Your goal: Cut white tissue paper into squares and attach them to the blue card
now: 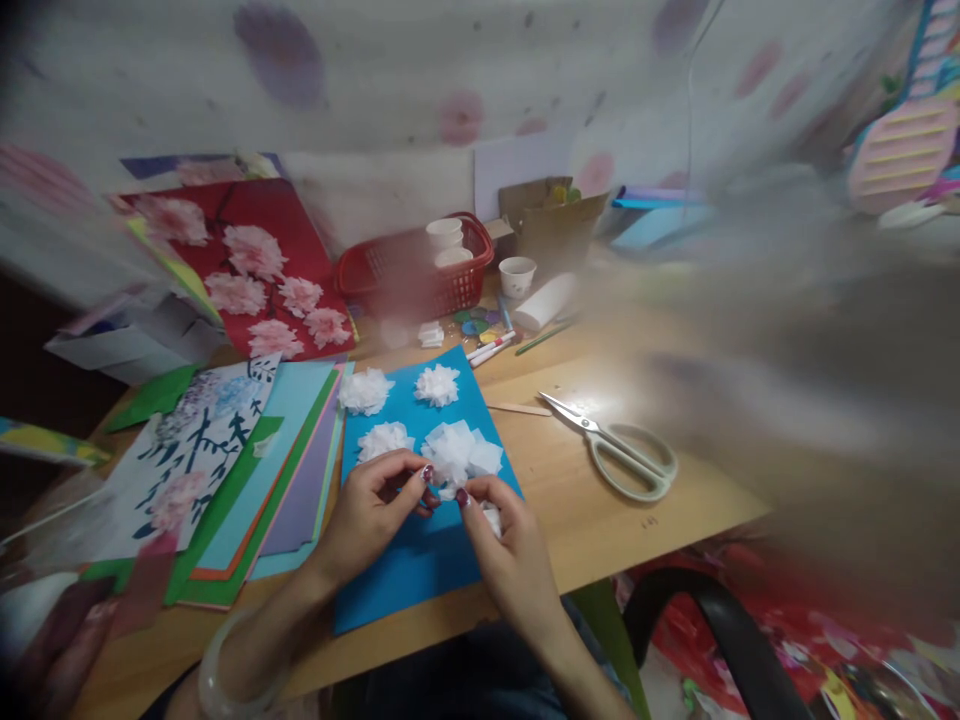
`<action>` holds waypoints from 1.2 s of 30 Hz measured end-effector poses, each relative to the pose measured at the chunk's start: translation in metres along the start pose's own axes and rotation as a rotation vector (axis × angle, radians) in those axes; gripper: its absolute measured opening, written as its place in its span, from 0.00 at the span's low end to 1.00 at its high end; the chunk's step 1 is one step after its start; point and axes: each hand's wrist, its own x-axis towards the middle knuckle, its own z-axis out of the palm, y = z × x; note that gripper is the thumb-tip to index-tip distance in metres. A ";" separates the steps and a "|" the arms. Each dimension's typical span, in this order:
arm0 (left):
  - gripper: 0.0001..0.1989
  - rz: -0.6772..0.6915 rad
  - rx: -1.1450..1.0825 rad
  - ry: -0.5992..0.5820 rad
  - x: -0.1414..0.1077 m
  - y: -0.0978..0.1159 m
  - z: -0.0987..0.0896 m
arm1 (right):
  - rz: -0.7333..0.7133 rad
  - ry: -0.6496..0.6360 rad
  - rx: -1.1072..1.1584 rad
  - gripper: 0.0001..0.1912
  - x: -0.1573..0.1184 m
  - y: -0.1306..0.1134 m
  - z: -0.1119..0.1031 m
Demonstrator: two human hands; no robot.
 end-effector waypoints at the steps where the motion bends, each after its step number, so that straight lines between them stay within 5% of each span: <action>1: 0.07 -0.038 -0.040 0.024 0.001 -0.001 0.000 | 0.012 0.004 0.003 0.12 0.000 0.000 0.000; 5: 0.10 -0.130 -0.135 0.104 0.008 -0.003 -0.001 | 0.046 0.029 0.003 0.12 0.001 -0.002 0.001; 10: 0.19 -0.289 -0.144 0.036 0.016 -0.009 -0.004 | 0.075 0.024 0.033 0.12 0.001 -0.006 0.001; 13: 0.24 -0.191 -0.107 0.057 0.011 -0.006 -0.005 | 0.078 0.044 0.046 0.13 0.002 -0.005 0.001; 17: 0.11 0.124 0.068 0.010 0.001 0.000 -0.003 | 0.061 0.044 0.059 0.14 0.002 -0.003 0.001; 20: 0.05 0.231 0.144 -0.074 -0.003 0.002 -0.001 | 0.047 0.028 0.065 0.16 0.001 -0.002 0.000; 27: 0.08 0.258 0.177 -0.074 -0.001 -0.001 -0.004 | 0.056 0.006 0.081 0.17 0.001 -0.001 -0.001; 36: 0.08 0.042 0.012 -0.006 -0.002 0.000 -0.001 | 0.096 0.007 0.124 0.17 0.001 -0.004 0.000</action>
